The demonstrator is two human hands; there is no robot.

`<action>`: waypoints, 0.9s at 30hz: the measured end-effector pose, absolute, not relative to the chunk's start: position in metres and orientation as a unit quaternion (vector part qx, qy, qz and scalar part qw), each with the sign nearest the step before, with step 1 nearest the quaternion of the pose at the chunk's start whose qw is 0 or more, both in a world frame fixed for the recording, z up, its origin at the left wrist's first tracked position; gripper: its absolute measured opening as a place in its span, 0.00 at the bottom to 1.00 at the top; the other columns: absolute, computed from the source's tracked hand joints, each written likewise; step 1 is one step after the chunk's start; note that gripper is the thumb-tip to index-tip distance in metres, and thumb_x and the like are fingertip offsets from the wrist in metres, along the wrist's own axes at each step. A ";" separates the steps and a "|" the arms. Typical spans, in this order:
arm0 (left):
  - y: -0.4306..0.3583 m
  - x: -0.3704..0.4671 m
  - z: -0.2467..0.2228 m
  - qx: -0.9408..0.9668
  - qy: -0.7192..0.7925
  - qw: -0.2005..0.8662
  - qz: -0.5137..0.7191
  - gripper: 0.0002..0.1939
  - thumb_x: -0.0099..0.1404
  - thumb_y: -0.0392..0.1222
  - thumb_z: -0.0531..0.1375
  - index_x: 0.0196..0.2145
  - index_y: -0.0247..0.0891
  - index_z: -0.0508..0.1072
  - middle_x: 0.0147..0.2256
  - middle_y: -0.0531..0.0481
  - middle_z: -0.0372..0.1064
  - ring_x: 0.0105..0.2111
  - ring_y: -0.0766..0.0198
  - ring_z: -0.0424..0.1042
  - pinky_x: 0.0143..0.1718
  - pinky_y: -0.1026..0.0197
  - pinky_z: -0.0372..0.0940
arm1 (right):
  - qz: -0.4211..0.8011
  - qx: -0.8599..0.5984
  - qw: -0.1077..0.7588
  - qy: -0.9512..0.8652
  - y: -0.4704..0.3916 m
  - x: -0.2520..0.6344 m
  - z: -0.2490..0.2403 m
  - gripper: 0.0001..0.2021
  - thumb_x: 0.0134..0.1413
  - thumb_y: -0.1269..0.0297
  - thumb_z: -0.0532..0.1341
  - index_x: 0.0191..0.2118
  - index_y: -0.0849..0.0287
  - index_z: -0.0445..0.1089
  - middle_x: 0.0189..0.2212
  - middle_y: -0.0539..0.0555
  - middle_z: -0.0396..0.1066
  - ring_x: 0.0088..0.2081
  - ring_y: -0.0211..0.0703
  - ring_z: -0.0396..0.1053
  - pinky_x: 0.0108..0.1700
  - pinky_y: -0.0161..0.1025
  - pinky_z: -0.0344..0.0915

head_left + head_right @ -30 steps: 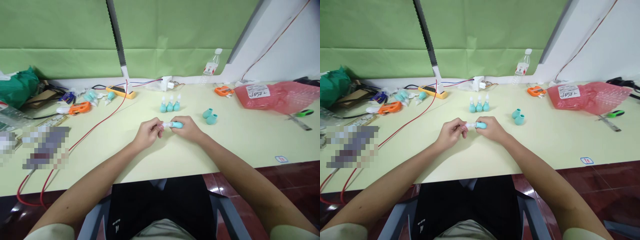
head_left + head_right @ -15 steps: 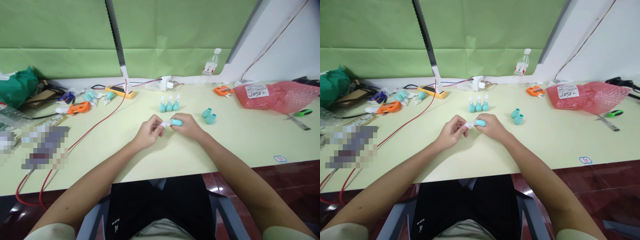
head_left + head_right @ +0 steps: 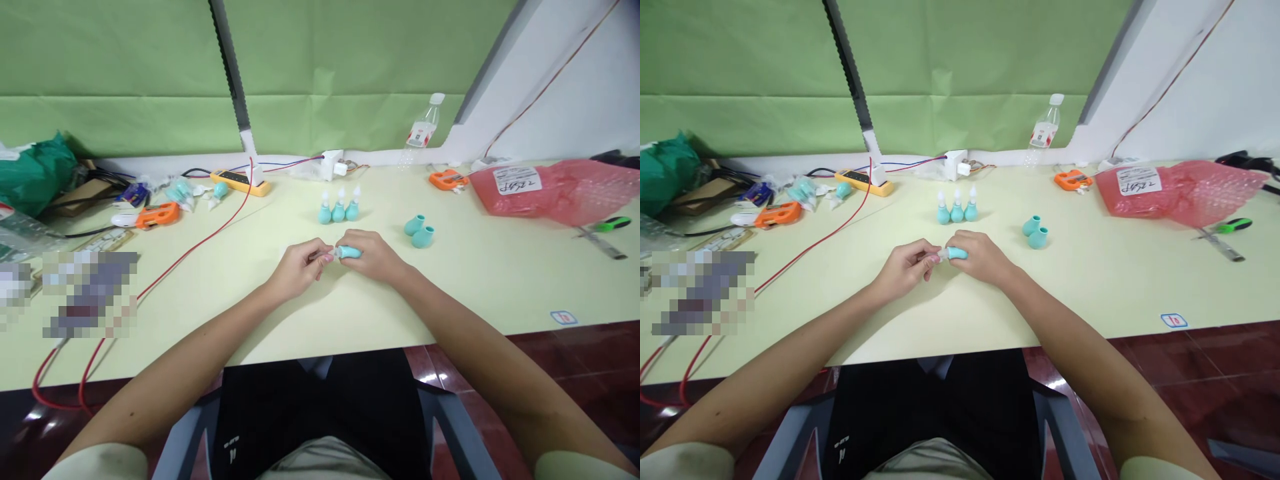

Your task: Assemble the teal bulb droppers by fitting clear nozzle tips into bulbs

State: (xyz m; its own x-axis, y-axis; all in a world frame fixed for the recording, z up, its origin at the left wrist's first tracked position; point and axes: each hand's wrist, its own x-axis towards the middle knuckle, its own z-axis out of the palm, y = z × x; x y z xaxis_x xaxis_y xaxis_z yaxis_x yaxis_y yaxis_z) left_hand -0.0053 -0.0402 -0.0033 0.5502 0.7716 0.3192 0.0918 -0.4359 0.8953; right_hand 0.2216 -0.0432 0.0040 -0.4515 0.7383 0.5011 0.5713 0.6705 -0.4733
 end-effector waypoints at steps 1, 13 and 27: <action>-0.041 -0.005 -0.002 0.770 0.287 0.425 0.380 0.13 0.73 0.51 0.59 0.42 0.40 0.76 0.23 0.55 0.65 0.23 0.67 0.66 0.28 0.63 0.62 | 0.119 -0.387 0.354 -0.843 -0.043 0.221 0.004 0.07 0.51 0.74 0.61 0.35 0.55 0.73 0.30 0.52 0.71 0.34 0.45 0.70 0.37 0.40 0.63; -0.038 -0.010 -0.003 0.887 0.241 0.175 0.352 0.10 0.75 0.41 0.55 0.49 0.43 0.75 0.38 0.46 0.74 0.36 0.61 0.74 0.39 0.59 0.66 | 0.152 -0.390 0.322 -0.849 -0.045 0.218 0.007 0.08 0.49 0.75 0.59 0.33 0.56 0.74 0.30 0.52 0.73 0.33 0.45 0.70 0.37 0.40 0.62; -0.035 -0.013 -0.003 0.929 0.185 0.034 0.318 0.16 0.74 0.30 0.47 0.48 0.39 0.72 0.41 0.43 0.72 0.43 0.59 0.73 0.44 0.57 0.70 | 0.381 -0.458 0.311 -0.741 -0.050 0.215 0.015 0.06 0.47 0.63 0.68 0.30 0.61 0.77 0.28 0.49 0.71 0.32 0.39 0.66 0.35 0.36 0.60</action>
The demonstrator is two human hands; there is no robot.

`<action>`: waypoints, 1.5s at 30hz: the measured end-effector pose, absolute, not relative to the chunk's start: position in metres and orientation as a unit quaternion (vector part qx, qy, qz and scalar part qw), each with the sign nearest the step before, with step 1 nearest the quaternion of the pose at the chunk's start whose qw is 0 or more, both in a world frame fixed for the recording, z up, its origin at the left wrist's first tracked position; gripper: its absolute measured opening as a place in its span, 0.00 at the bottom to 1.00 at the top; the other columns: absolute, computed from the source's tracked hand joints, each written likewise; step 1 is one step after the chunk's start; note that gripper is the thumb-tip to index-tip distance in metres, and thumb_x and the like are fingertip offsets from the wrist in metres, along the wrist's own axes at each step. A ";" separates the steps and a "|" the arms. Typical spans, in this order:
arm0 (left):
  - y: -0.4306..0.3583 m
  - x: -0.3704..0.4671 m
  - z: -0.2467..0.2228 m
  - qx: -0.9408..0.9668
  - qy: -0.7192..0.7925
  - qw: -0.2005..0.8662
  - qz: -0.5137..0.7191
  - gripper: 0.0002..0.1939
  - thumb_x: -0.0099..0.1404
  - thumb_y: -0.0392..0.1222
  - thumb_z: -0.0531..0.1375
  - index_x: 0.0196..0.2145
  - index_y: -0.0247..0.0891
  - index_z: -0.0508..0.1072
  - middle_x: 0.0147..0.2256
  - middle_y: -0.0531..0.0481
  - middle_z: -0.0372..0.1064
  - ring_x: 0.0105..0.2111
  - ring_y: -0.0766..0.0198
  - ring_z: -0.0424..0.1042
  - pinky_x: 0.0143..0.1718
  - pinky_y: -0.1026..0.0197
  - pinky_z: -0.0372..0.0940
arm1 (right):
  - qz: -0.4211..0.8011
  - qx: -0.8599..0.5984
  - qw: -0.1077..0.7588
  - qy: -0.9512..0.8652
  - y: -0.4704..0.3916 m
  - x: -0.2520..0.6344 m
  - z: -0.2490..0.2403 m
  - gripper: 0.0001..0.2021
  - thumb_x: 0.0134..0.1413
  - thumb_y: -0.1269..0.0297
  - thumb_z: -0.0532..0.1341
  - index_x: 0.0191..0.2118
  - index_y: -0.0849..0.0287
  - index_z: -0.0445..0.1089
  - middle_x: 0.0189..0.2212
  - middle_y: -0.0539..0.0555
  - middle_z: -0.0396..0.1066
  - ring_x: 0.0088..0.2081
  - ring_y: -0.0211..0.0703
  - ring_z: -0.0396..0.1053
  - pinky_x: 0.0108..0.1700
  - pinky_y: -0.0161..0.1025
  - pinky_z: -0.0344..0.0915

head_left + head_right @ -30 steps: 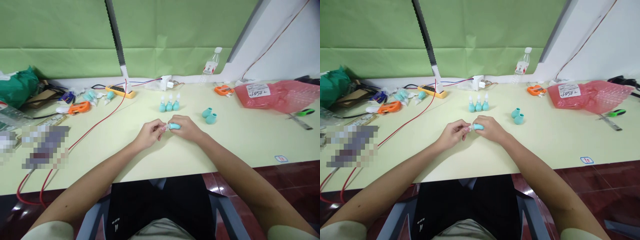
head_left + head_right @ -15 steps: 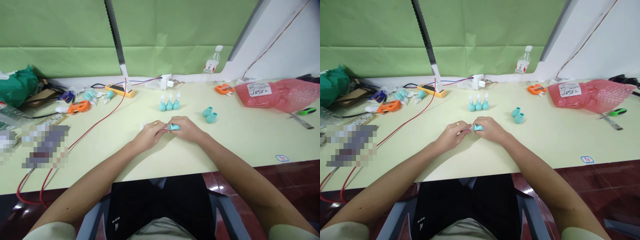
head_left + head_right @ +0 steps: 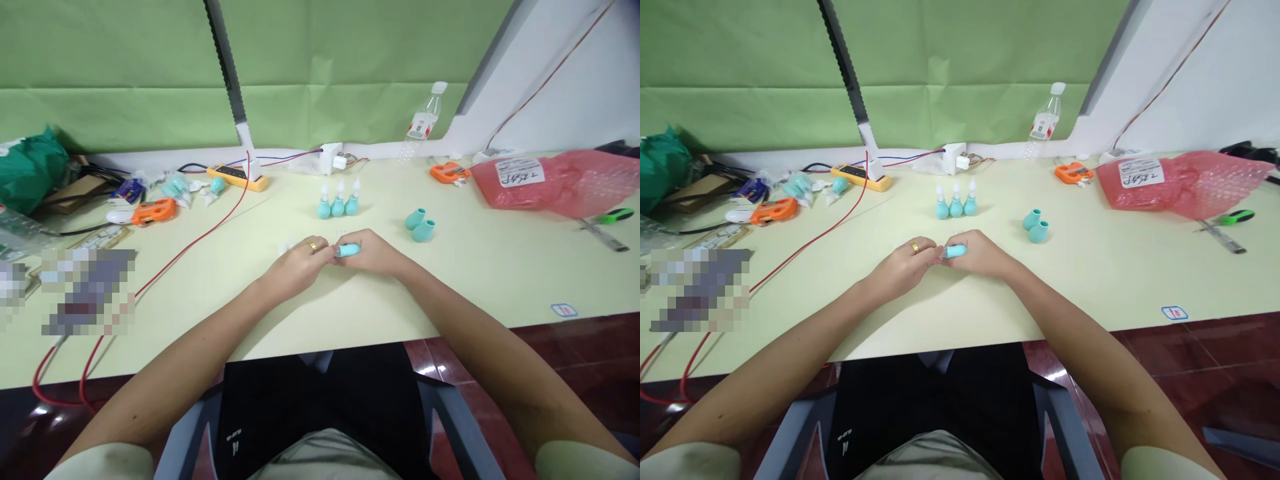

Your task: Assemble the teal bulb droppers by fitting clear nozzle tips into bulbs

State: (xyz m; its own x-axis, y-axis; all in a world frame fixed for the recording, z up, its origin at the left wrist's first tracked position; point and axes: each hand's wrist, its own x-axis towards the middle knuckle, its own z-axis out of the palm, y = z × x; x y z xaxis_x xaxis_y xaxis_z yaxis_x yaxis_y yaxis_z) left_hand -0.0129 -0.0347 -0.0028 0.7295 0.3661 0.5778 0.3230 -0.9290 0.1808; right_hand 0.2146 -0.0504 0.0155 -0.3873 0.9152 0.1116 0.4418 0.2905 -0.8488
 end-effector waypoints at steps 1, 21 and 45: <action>-0.035 -0.012 -0.003 0.928 0.180 0.020 0.326 0.16 0.74 0.29 0.47 0.48 0.39 0.72 0.41 0.43 0.72 0.43 0.59 0.72 0.44 0.57 0.71 | 0.398 -0.458 0.312 -0.731 -0.051 0.214 0.017 0.07 0.47 0.62 0.69 0.30 0.61 0.77 0.27 0.49 0.70 0.32 0.39 0.65 0.35 0.36 0.59; -0.035 -0.012 0.002 0.914 0.133 0.067 0.377 0.13 0.74 0.29 0.51 0.47 0.39 0.73 0.42 0.43 0.75 0.42 0.61 0.75 0.44 0.58 0.72 | 0.732 -0.428 0.146 -0.510 -0.048 0.222 0.026 0.15 0.52 0.58 0.73 0.38 0.59 0.70 0.22 0.44 0.61 0.16 0.24 0.42 0.15 0.26 0.34; -0.039 0.001 0.008 0.656 0.290 0.520 0.464 0.20 0.65 0.58 0.66 0.40 0.36 0.74 0.28 0.53 0.72 0.22 0.68 0.72 0.26 0.64 0.71 | 0.625 -0.347 0.241 -0.656 -0.050 0.209 0.017 0.25 0.58 0.40 0.66 0.39 0.62 0.70 0.28 0.50 0.68 0.25 0.35 0.66 0.26 0.34 0.65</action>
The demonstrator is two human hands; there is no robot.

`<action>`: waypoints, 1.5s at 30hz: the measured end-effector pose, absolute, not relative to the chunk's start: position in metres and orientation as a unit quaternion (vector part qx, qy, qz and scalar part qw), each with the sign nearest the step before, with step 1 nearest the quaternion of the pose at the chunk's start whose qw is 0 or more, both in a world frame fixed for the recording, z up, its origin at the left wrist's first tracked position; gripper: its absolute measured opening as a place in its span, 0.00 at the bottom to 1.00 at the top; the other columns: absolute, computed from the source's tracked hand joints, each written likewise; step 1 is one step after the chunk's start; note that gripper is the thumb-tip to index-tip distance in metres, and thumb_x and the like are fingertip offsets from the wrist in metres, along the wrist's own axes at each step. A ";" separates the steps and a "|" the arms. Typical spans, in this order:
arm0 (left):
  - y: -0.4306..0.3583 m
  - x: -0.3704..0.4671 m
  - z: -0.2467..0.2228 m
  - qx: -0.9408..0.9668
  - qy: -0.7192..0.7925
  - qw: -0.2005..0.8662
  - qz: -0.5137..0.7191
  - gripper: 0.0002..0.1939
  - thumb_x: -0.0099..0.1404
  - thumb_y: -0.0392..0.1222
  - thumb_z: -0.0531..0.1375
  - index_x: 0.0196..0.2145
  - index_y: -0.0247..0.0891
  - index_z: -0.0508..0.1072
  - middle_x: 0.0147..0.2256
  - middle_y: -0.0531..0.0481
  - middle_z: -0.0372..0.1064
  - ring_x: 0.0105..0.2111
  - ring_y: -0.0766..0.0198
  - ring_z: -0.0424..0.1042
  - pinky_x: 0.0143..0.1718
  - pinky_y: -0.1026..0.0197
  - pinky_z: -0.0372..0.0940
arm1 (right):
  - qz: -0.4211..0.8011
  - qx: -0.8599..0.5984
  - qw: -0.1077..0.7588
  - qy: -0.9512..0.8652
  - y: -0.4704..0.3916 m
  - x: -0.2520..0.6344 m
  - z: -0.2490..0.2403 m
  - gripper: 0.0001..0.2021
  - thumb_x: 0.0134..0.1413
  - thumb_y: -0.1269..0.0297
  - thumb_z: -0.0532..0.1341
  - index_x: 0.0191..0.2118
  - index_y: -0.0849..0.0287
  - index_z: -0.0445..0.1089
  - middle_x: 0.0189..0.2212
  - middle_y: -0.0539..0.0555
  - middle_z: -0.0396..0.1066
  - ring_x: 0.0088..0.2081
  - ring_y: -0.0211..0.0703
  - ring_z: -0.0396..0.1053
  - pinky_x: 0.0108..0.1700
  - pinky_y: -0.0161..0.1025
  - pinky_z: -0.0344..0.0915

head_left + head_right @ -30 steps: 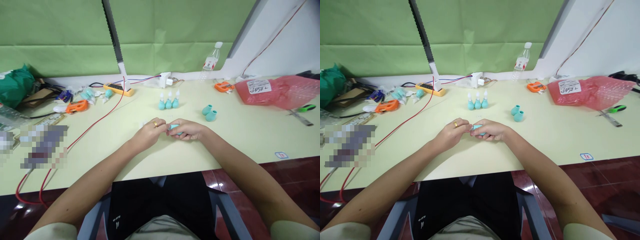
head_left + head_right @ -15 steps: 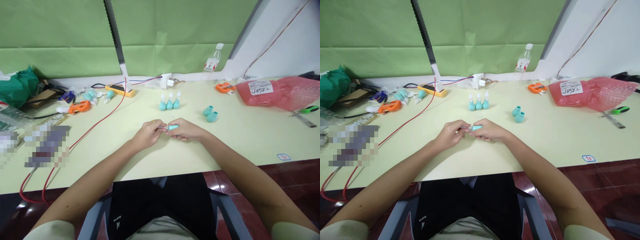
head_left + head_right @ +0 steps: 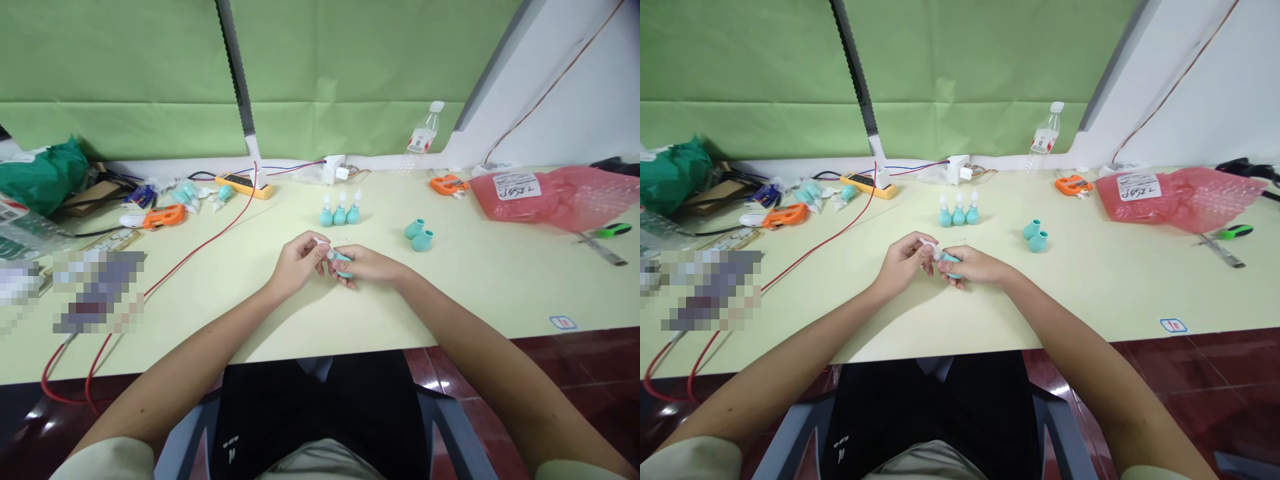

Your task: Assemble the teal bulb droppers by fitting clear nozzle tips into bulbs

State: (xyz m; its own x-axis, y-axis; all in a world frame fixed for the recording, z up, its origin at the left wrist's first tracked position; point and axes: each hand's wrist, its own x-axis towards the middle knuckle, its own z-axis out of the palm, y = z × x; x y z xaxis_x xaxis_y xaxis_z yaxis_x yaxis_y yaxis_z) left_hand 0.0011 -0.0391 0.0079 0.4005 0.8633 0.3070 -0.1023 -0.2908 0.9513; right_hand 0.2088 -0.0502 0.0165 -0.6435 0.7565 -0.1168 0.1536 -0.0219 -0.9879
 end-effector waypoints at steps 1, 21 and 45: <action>-0.038 0.002 0.008 0.651 0.281 0.528 0.467 0.21 0.66 0.58 0.65 0.41 0.36 0.74 0.29 0.52 0.73 0.24 0.68 0.73 0.27 0.63 0.72 | 0.639 -0.336 0.253 -0.644 -0.050 0.207 0.014 0.26 0.59 0.39 0.65 0.39 0.62 0.70 0.29 0.51 0.68 0.26 0.35 0.67 0.26 0.34 0.66; -0.003 -0.019 0.051 0.695 0.293 0.384 0.532 0.20 0.66 0.57 0.65 0.40 0.36 0.73 0.36 0.47 0.72 0.31 0.65 0.73 0.30 0.62 0.72 | 0.596 -0.356 0.393 -0.603 -0.045 0.198 0.009 0.22 0.57 0.50 0.68 0.48 0.58 0.65 0.41 0.56 0.74 0.27 0.37 0.72 0.19 0.33 0.68; 0.119 -0.011 0.017 0.810 0.399 0.229 0.363 0.10 0.66 0.39 0.55 0.39 0.37 0.75 0.38 0.45 0.76 0.36 0.59 0.74 0.36 0.57 0.72 | 0.439 -0.475 0.408 -0.645 -0.038 0.213 0.005 0.09 0.59 0.59 0.61 0.36 0.59 0.71 0.21 0.47 0.66 0.20 0.33 0.61 0.22 0.32 0.57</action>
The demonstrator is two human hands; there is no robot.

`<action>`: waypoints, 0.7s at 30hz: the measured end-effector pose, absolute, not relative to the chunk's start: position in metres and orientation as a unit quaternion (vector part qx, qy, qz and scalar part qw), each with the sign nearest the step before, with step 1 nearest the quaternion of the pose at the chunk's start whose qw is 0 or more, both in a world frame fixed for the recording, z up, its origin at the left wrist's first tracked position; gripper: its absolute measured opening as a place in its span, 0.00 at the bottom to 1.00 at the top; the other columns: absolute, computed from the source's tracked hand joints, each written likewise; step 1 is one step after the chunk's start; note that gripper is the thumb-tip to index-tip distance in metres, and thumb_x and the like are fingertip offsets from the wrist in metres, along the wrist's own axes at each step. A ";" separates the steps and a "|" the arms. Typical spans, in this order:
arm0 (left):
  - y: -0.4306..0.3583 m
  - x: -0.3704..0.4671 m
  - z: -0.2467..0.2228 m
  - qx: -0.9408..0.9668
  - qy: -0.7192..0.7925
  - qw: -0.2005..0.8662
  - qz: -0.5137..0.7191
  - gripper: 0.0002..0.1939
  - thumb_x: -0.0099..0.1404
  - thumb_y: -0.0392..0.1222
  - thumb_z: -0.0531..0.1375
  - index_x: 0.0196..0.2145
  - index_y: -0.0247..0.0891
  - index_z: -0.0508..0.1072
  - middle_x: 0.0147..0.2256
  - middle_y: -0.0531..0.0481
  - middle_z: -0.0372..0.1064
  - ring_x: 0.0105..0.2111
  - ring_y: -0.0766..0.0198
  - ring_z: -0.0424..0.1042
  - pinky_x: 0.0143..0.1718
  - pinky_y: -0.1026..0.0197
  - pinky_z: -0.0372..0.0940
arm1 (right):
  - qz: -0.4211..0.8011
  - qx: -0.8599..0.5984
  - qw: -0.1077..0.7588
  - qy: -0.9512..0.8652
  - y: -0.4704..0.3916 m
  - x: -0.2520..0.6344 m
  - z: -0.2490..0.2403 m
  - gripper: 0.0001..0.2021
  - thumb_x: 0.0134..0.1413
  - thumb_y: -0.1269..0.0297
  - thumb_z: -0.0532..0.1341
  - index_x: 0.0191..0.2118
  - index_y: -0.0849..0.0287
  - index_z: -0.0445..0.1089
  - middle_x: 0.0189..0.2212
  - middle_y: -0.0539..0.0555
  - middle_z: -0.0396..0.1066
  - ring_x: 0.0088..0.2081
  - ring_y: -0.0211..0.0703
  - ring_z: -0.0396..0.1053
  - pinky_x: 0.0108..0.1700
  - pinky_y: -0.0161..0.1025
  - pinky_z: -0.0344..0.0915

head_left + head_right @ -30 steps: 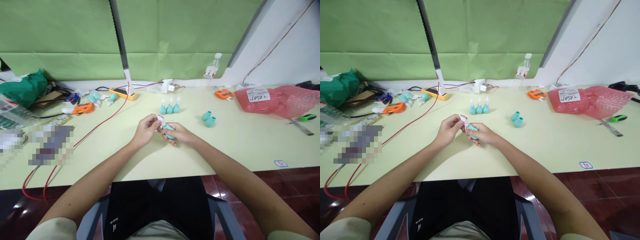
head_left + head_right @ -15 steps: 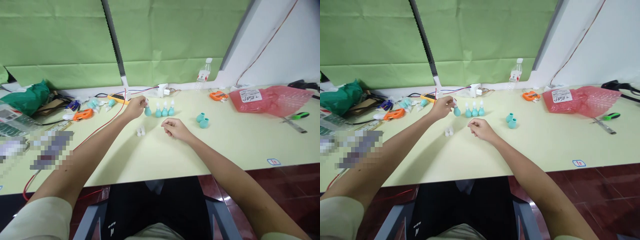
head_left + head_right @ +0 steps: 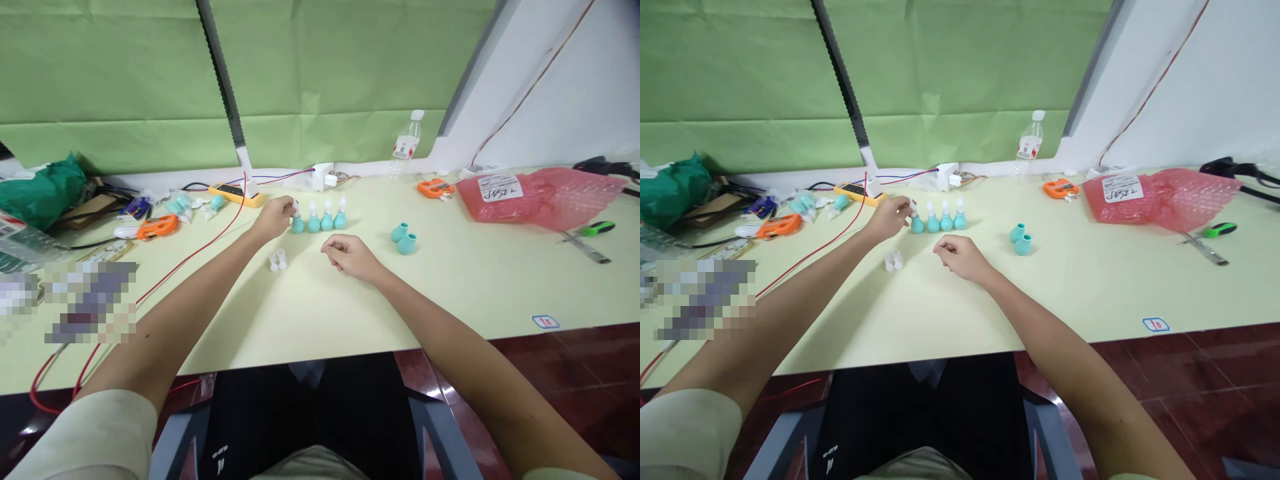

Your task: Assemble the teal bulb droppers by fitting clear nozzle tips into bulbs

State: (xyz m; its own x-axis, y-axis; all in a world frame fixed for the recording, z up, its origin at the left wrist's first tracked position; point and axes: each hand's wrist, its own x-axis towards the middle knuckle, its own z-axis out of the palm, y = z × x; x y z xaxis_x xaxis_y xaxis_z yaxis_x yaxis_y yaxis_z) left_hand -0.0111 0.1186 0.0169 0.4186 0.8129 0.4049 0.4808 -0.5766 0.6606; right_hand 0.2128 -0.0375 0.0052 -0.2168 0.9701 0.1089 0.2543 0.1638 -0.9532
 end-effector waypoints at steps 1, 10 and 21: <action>0.118 -0.011 0.017 0.809 0.398 0.235 0.363 0.10 0.66 0.39 0.55 0.40 0.37 0.75 0.37 0.45 0.76 0.36 0.59 0.74 0.35 0.57 0.72 | 0.440 -0.474 0.407 -0.645 -0.037 0.213 0.005 0.09 0.59 0.58 0.61 0.36 0.59 0.71 0.21 0.47 0.66 0.20 0.33 0.61 0.22 0.32 0.57; 0.113 -0.003 0.022 0.810 0.400 0.245 0.352 0.08 0.67 0.41 0.57 0.37 0.37 0.75 0.36 0.47 0.76 0.32 0.62 0.71 0.37 0.57 0.70 | 0.435 -0.473 0.397 -0.655 -0.038 0.213 0.004 0.08 0.59 0.59 0.60 0.36 0.59 0.71 0.22 0.47 0.66 0.20 0.34 0.61 0.23 0.32 0.58; 0.109 -0.007 0.014 0.807 0.407 0.242 0.354 0.15 0.69 0.45 0.58 0.50 0.39 0.74 0.41 0.46 0.76 0.36 0.61 0.73 0.39 0.59 0.71 | 0.438 -0.470 0.387 -0.662 -0.038 0.214 0.003 0.07 0.59 0.61 0.59 0.36 0.59 0.72 0.22 0.47 0.66 0.21 0.34 0.62 0.23 0.32 0.58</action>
State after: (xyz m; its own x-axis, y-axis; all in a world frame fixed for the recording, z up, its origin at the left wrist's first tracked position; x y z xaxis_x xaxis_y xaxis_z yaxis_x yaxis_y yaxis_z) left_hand -0.0069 0.1086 0.0140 0.4186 0.8275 0.3741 0.4854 -0.5520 0.6780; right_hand 0.2137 -0.0377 0.0029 -0.2597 0.9605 0.1004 0.2829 0.1751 -0.9430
